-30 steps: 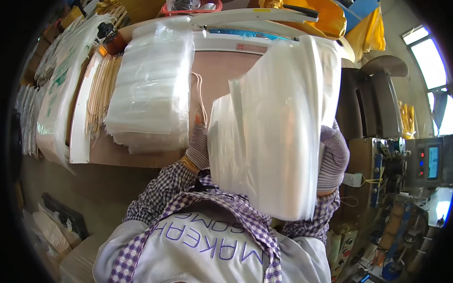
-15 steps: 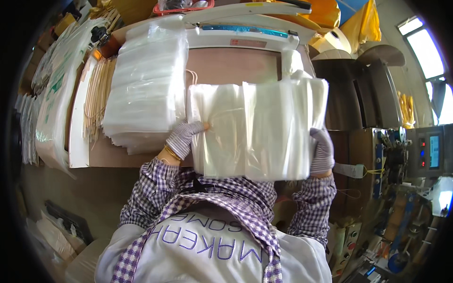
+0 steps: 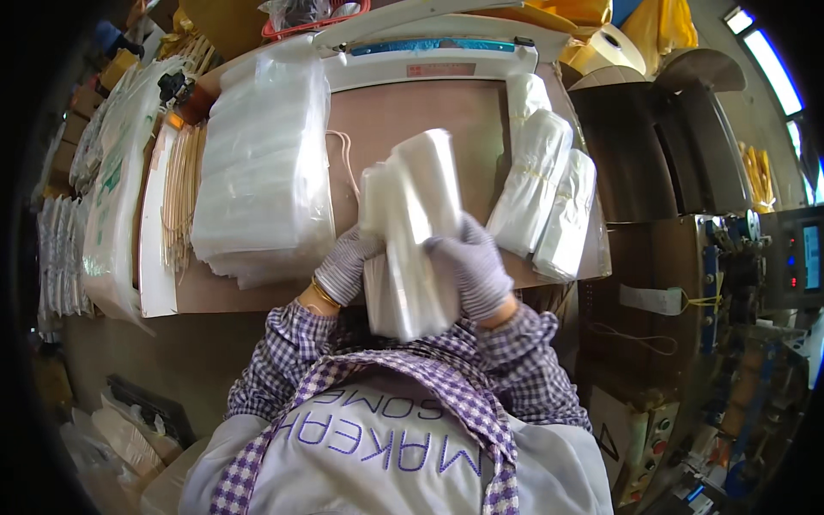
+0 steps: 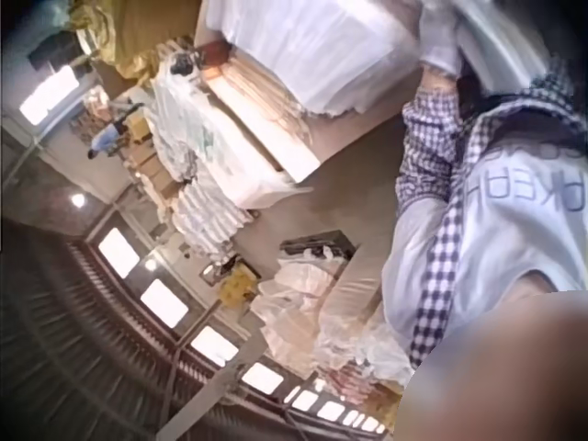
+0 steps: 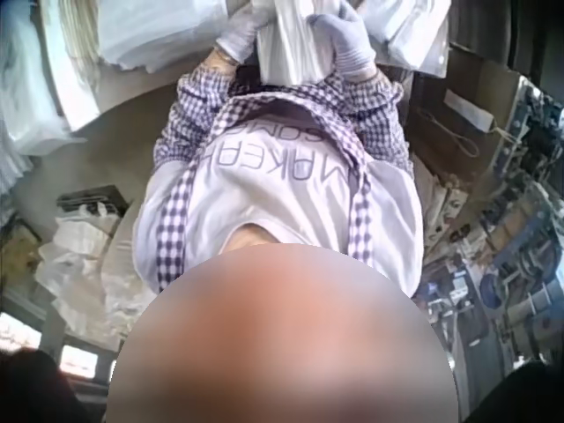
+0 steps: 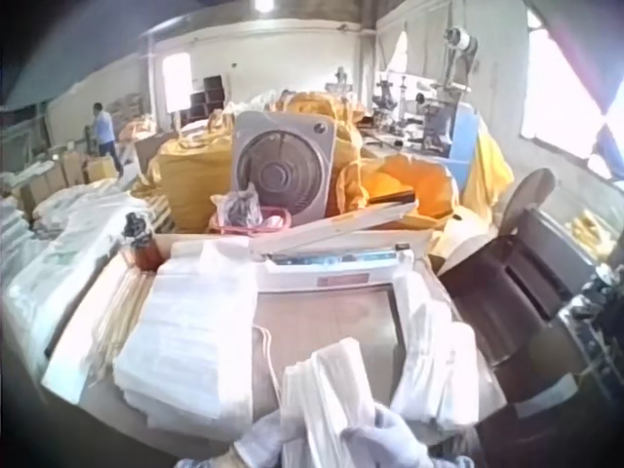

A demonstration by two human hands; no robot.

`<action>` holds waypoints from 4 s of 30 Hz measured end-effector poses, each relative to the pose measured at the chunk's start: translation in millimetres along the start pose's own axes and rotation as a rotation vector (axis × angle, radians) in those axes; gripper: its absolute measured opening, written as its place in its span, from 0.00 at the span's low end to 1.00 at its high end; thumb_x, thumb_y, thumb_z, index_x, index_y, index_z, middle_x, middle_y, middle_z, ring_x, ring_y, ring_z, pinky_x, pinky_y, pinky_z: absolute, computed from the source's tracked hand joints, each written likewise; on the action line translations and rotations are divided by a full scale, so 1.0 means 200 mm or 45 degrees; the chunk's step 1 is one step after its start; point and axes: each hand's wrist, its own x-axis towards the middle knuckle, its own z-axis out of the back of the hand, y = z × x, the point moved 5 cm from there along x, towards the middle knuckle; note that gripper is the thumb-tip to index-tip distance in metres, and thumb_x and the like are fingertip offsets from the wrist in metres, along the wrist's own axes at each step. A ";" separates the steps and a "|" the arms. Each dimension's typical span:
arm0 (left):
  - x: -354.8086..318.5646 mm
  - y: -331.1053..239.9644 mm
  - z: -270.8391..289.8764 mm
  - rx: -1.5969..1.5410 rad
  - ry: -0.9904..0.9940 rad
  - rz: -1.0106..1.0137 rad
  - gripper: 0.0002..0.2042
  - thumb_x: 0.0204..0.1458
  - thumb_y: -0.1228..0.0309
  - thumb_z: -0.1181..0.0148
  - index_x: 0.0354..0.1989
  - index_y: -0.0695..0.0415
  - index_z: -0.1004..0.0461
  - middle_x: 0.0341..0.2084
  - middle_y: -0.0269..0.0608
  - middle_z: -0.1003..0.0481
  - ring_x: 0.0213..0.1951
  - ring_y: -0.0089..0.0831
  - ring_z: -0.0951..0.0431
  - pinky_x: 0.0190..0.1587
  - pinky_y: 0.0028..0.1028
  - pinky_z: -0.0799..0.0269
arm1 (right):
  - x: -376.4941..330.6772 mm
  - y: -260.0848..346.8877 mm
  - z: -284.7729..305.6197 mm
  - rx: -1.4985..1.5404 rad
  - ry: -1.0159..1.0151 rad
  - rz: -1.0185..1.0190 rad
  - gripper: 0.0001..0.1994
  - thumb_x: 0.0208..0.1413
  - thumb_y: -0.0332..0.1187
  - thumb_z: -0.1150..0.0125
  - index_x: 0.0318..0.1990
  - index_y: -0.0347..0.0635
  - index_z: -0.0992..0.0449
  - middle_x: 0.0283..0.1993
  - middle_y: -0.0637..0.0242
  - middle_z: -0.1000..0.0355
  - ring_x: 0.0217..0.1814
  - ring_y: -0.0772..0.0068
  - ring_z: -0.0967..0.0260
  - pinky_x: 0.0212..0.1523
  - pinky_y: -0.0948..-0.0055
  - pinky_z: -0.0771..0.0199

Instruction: Organize and pack stacks of white plastic bags into larger bundles at a workstation.

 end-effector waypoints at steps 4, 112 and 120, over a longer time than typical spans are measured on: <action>0.01 0.06 0.07 -0.206 -0.175 0.085 0.19 0.54 0.59 0.54 0.46 0.62 0.34 0.35 0.39 0.28 0.34 0.23 0.28 0.36 0.20 0.30 | 0.07 -0.15 -0.01 0.026 0.092 -0.033 0.20 0.39 0.28 0.43 0.44 0.33 0.34 0.34 0.63 0.31 0.34 0.72 0.34 0.38 0.74 0.31; 0.03 -0.06 0.12 0.805 -0.373 -0.229 0.27 0.42 0.73 0.47 0.53 0.66 0.43 0.41 0.53 0.32 0.43 0.38 0.31 0.46 0.28 0.35 | -0.01 -0.12 0.81 0.493 -0.296 0.027 0.14 0.41 0.30 0.46 0.39 0.38 0.31 0.37 0.62 0.31 0.37 0.69 0.32 0.37 0.72 0.27; -0.17 -0.34 -0.11 1.316 -0.436 -0.614 0.25 0.42 0.66 0.43 0.48 0.65 0.38 0.35 0.51 0.29 0.36 0.44 0.28 0.36 0.32 0.30 | 0.01 -0.18 0.85 0.480 -0.281 0.100 0.13 0.40 0.28 0.46 0.37 0.36 0.31 0.32 0.63 0.30 0.32 0.70 0.32 0.35 0.73 0.27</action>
